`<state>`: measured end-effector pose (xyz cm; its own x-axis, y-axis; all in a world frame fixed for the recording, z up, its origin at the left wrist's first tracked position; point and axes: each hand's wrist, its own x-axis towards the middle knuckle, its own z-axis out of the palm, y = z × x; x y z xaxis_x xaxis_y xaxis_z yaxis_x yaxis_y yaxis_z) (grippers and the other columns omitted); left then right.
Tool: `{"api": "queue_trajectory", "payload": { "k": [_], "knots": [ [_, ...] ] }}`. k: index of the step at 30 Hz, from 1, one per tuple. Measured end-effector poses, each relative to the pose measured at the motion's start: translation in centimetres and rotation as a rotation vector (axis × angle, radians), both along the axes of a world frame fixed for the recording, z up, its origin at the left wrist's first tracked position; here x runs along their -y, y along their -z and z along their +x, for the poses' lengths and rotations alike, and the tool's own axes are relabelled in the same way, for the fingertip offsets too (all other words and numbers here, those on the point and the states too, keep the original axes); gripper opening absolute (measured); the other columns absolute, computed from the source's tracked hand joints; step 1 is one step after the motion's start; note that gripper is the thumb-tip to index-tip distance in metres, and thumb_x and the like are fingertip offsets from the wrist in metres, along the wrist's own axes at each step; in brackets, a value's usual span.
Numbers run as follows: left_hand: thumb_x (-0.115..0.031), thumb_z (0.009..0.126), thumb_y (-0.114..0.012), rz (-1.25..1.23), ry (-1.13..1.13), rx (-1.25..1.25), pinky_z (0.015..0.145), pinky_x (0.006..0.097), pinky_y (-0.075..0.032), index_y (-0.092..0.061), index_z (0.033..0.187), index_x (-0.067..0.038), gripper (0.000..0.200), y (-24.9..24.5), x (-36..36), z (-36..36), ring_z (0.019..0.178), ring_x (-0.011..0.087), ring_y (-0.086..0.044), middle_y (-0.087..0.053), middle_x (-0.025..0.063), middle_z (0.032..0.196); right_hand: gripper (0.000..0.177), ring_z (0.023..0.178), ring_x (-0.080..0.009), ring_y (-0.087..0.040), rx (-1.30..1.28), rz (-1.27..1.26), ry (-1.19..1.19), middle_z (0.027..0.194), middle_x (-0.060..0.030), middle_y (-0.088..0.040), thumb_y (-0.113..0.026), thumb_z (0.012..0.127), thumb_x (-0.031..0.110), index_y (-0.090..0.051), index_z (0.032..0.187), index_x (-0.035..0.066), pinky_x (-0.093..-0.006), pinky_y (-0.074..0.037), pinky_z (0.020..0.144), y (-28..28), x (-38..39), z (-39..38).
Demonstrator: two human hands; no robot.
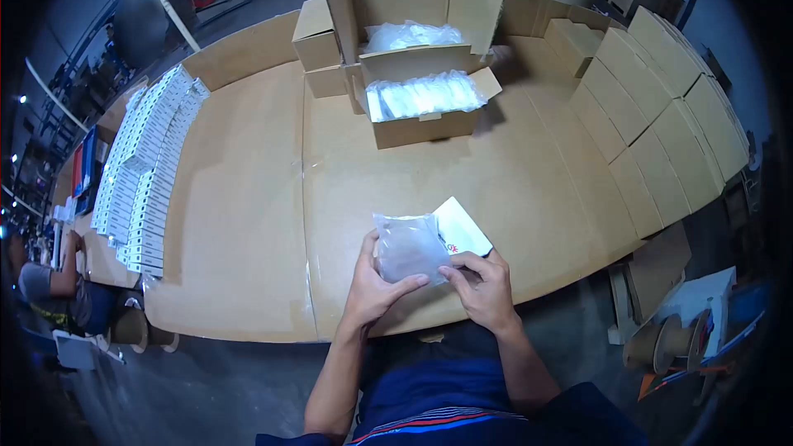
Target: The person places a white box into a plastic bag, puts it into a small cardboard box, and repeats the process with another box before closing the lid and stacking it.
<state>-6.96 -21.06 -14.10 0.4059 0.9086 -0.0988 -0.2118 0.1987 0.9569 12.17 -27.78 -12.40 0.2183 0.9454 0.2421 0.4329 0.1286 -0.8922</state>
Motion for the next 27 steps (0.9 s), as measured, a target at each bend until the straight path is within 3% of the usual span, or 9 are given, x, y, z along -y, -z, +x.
{"api": "queue_trajectory", "payload": {
  "k": [3, 6, 9, 12, 15, 16, 19, 24, 27],
  "knots": [
    [-0.001, 0.073, -0.092, 0.149, -0.079, -0.034, 0.094, 0.0337, -0.056, -0.044, 0.135, -0.003, 0.078, -0.7, 0.1, 0.4, 0.106, 0.0189, -0.068, -0.067, 0.0106, 0.115, 0.012, 0.094, -0.0210, -0.067, 0.121, 0.116, -0.078, 0.099, -0.0111, -0.064, -0.080, 0.086, 0.002, -0.073, 0.095, -0.002, -0.0340, -0.055, 0.085, -1.1, -0.2, 0.1],
    [-0.001, 0.071, -0.093, 0.343, -0.145, -0.101, 0.091, 0.0319, -0.056, -0.050, 0.127, -0.002, 0.070, 0.4, 0.3, 0.2, 0.102, 0.0157, -0.068, -0.067, 0.0088, 0.112, 0.011, 0.106, -0.0210, -0.063, -0.106, 0.091, -0.138, 0.107, -0.0106, -0.064, -0.076, 0.090, 0.002, -0.072, 0.099, -0.002, -0.0339, -0.052, 0.093, -0.8, 0.1, 1.1],
    [-0.004, 0.069, -0.096, 0.331, -0.119, -0.090, 0.086, 0.0316, -0.058, -0.050, 0.126, -0.002, 0.073, 0.6, 0.9, -0.3, 0.097, 0.0161, -0.070, -0.069, 0.0072, 0.105, 0.034, 0.108, -0.0230, -0.065, -0.199, 0.151, -0.058, 0.113, -0.0136, -0.066, -0.070, 0.092, -0.001, -0.065, 0.126, 0.002, -0.0343, -0.052, 0.096, -1.2, -0.3, 3.2],
    [-0.006, 0.068, -0.097, 0.356, -0.121, -0.102, 0.083, 0.0311, -0.059, -0.051, 0.123, -0.002, 0.072, 1.0, 1.1, -0.2, 0.093, 0.0148, -0.070, -0.069, 0.0064, 0.100, 0.055, 0.116, -0.0201, -0.058, -0.480, 0.453, 0.012, 0.126, -0.0148, -0.056, -0.067, 0.093, -0.005, -0.043, 0.143, 0.002, -0.0347, -0.051, 0.099, -4.5, -2.4, 2.0],
    [-0.007, 0.067, -0.097, 0.310, -0.089, -0.080, 0.083, 0.0312, -0.059, -0.051, 0.123, -0.002, 0.073, 0.7, 1.5, 0.3, 0.093, 0.0153, -0.070, -0.069, 0.0068, 0.101, 0.069, 0.117, -0.0191, -0.056, -0.511, 0.484, -0.197, 0.128, -0.0139, -0.048, -0.070, 0.089, -0.010, -0.030, 0.143, 0.006, -0.0346, -0.051, 0.100, -5.0, -3.5, 2.3],
    [-0.006, 0.069, -0.096, 0.328, -0.082, -0.095, 0.085, 0.0310, -0.058, -0.051, 0.123, -0.002, 0.071, 0.6, 1.5, 0.3, 0.095, 0.0156, -0.070, -0.069, 0.0077, 0.103, 0.061, 0.114, -0.0169, -0.056, -0.594, 0.438, -0.193, 0.121, -0.0108, -0.046, -0.072, 0.087, -0.012, -0.035, 0.132, 0.005, -0.0335, -0.052, 0.098, -5.6, -3.8, 1.8],
    [-0.004, 0.072, -0.093, 0.372, -0.086, -0.118, 0.088, 0.0309, -0.058, -0.051, 0.123, -0.001, 0.066, 0.3, 1.5, 0.4, 0.098, 0.0166, -0.070, -0.069, 0.0098, 0.107, 0.059, 0.112, -0.0162, -0.056, -0.504, 0.410, -0.319, 0.120, -0.0097, -0.045, -0.073, 0.088, -0.011, -0.036, 0.130, 0.006, -0.0328, -0.052, 0.098, -5.8, -4.2, 1.3],
    [-0.008, 0.069, -0.096, 0.327, -0.125, -0.084, 0.092, 0.0330, -0.057, -0.054, 0.124, 0.000, 0.070, 0.3, 1.3, 0.3, 0.105, 0.0184, -0.068, -0.068, 0.0105, 0.112, 0.034, 0.100, -0.0147, -0.051, -0.384, 0.389, -0.347, 0.110, -0.0091, -0.051, -0.066, 0.096, -0.004, -0.045, 0.120, 0.005, -0.0312, -0.047, 0.090, -6.0, -4.2, 2.3],
    [-0.007, 0.070, -0.096, 0.321, -0.116, -0.091, 0.094, 0.0332, -0.056, -0.055, 0.123, 0.000, 0.067, 0.6, 1.3, 0.2, 0.105, 0.0184, -0.068, -0.068, 0.0105, 0.113, 0.031, 0.097, -0.0150, -0.051, -0.346, 0.378, -0.435, 0.106, -0.0089, -0.052, -0.065, 0.095, -0.005, -0.047, 0.118, 0.004, -0.0305, -0.045, 0.088, -6.0, -4.6, 3.4]
  ]
}}
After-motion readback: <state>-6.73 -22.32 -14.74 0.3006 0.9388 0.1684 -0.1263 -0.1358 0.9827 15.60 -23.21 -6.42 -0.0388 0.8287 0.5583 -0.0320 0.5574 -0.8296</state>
